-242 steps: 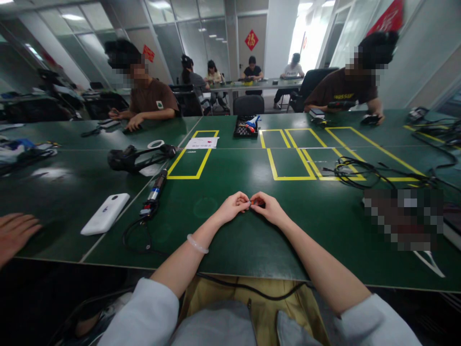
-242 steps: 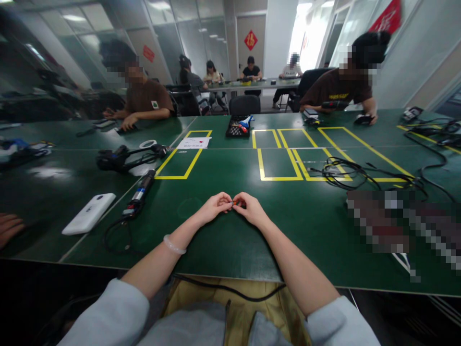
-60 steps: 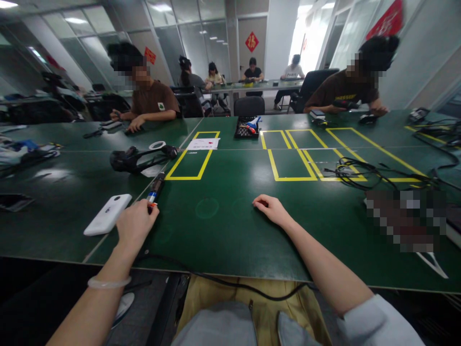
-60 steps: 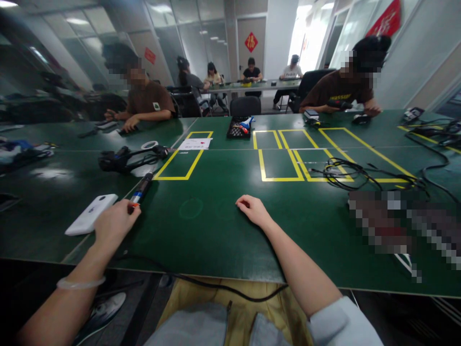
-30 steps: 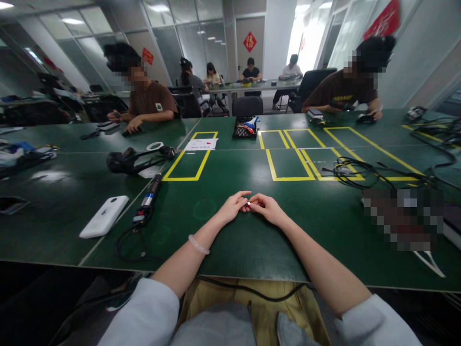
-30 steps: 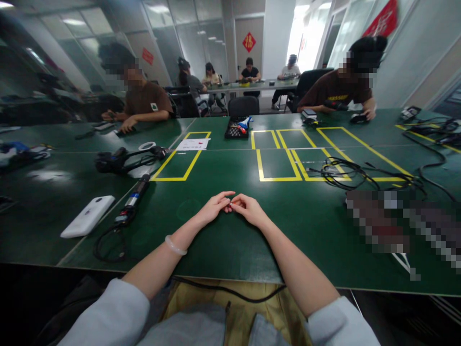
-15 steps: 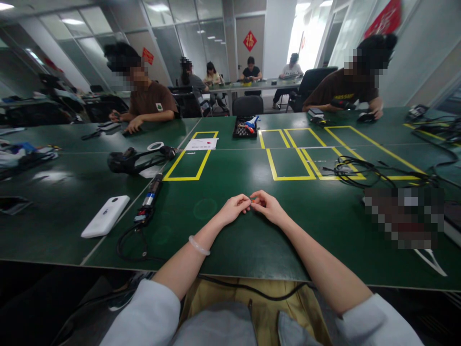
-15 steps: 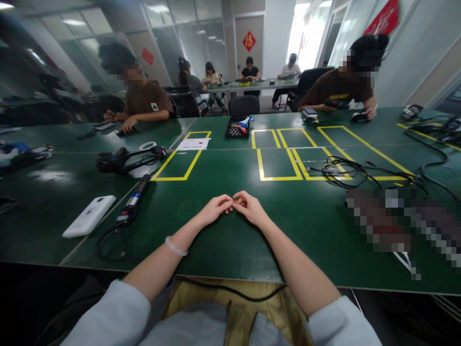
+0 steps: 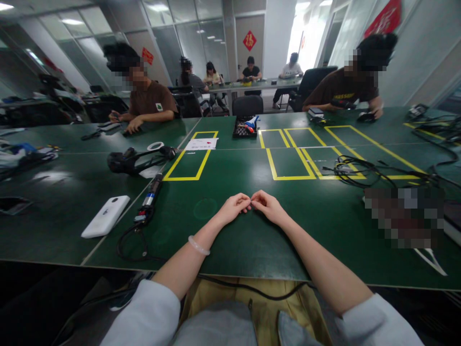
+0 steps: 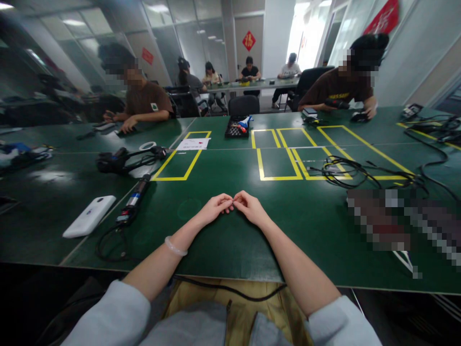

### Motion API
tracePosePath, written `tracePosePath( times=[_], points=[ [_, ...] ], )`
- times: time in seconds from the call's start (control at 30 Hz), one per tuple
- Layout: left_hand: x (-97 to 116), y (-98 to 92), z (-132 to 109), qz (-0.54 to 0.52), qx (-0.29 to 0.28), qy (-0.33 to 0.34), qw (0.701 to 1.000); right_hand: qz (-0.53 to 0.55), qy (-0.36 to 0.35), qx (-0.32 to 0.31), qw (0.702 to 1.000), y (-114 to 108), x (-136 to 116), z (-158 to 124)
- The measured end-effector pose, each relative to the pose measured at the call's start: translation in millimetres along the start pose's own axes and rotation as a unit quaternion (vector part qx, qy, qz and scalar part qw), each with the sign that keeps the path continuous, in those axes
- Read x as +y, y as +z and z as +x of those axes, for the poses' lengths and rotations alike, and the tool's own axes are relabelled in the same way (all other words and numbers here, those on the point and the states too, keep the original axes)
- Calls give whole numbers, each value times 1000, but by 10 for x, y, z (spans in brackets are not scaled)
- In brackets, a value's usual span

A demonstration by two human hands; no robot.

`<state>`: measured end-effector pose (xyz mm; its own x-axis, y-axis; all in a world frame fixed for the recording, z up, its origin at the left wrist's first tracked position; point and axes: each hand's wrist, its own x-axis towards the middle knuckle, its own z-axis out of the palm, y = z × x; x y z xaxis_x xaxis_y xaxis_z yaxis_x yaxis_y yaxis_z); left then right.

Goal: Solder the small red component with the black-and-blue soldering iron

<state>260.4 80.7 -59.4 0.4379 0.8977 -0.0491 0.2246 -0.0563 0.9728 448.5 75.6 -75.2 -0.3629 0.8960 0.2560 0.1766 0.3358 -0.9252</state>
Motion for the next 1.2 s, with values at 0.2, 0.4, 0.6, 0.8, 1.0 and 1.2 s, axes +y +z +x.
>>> tracePosePath(
  times=[0.2, 0.4, 0.6, 0.8, 1.0, 1.2],
  points=[
    [-12, -8, 9, -1, 8, -10, 1000, -39, -11, 1, 999, 2, 15, 0],
    [-17, -4, 5, -5, 13, 22, 1000, -46, -4, 20, 999, -8, 33, 13],
    [-23, -5, 14, -4, 11, 35, 999, -75, -6, 16, 997, -15, 1, 5],
    [-19, 0, 12, -2, 15, 39, 999, -92, -25, 13, 995, -16, 21, 5],
    [-27, 6, 16, -9, 16, 39, 999, -95, -32, 8, 995, -17, -12, -3],
    [-14, 0, 8, -10, 11, 27, 1000, -93, -28, 9, 995, -26, -20, -7]
  ],
)
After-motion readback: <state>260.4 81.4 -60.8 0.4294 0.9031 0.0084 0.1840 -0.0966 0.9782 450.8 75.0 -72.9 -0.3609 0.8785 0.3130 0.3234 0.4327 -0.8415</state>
